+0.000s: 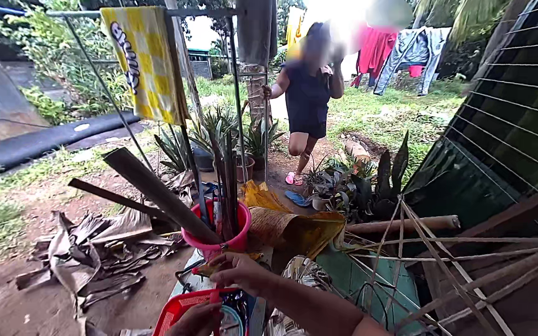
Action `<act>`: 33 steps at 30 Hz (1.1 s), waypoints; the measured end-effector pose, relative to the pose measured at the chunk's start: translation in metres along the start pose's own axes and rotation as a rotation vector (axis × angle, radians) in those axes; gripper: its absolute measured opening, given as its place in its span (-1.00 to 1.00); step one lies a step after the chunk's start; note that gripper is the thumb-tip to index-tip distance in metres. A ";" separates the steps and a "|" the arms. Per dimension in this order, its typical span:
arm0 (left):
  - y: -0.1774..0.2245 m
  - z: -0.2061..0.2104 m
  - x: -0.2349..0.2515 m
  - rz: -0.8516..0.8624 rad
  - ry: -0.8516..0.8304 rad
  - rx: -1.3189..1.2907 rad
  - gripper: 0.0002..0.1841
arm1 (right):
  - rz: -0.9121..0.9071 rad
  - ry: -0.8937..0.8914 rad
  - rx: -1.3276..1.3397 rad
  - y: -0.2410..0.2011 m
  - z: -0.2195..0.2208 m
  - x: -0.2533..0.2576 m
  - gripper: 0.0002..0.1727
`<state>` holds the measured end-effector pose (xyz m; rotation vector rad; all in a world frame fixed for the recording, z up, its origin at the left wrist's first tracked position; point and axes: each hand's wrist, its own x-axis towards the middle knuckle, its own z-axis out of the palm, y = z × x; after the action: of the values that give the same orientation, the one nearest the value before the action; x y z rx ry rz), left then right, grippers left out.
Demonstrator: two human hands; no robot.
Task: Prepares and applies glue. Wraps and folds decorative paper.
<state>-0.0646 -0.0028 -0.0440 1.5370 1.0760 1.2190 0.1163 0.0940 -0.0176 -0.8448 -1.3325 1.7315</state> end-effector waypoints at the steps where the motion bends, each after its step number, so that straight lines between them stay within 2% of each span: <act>1: -0.007 -0.007 0.002 -0.027 0.024 0.000 -0.76 | 0.027 0.041 -0.051 0.002 -0.004 0.014 -0.62; 3: -0.024 -0.024 0.007 -0.079 0.137 -0.084 -0.76 | 0.081 0.127 -0.210 0.017 -0.023 0.046 -0.60; 5: -0.043 -0.042 0.009 -0.169 0.370 -0.243 -0.78 | 0.214 0.156 -0.414 0.049 -0.044 0.070 -0.59; 8: -0.102 -0.067 0.000 -0.259 0.764 -0.449 -0.78 | 0.418 -0.036 -0.752 0.125 -0.065 0.077 -0.58; 10: -0.146 -0.071 -0.019 -0.305 0.887 -0.490 -0.75 | 0.477 -0.195 -1.004 0.174 -0.066 0.064 -0.61; 13: -0.190 -0.055 -0.048 -0.433 0.893 -0.469 -0.70 | 0.540 -0.311 -1.259 0.202 -0.048 0.042 -0.61; 15: -0.195 -0.045 -0.058 -0.518 0.857 -0.465 -0.70 | 0.556 -0.302 -1.342 0.209 -0.034 0.027 -0.55; 19: -0.193 -0.043 -0.061 -0.568 0.736 -0.370 -0.74 | 0.491 -0.241 -1.443 0.224 -0.020 0.014 -0.50; 24: -0.199 -0.039 -0.068 -0.594 0.660 -0.283 -0.74 | 0.445 -0.256 -1.460 0.234 -0.023 0.016 -0.58; 29: -0.186 -0.033 -0.067 -0.764 0.577 -0.420 -0.72 | 0.452 -0.250 -1.415 0.238 -0.027 0.017 -0.58; 33: -0.191 -0.034 -0.066 -0.807 0.557 -0.454 -0.73 | 0.461 -0.235 -1.380 0.233 -0.026 0.021 -0.63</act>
<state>-0.1278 -0.0156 -0.2380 0.3258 1.4445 1.1913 0.0861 0.0895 -0.2512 -1.7997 -2.6864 0.9947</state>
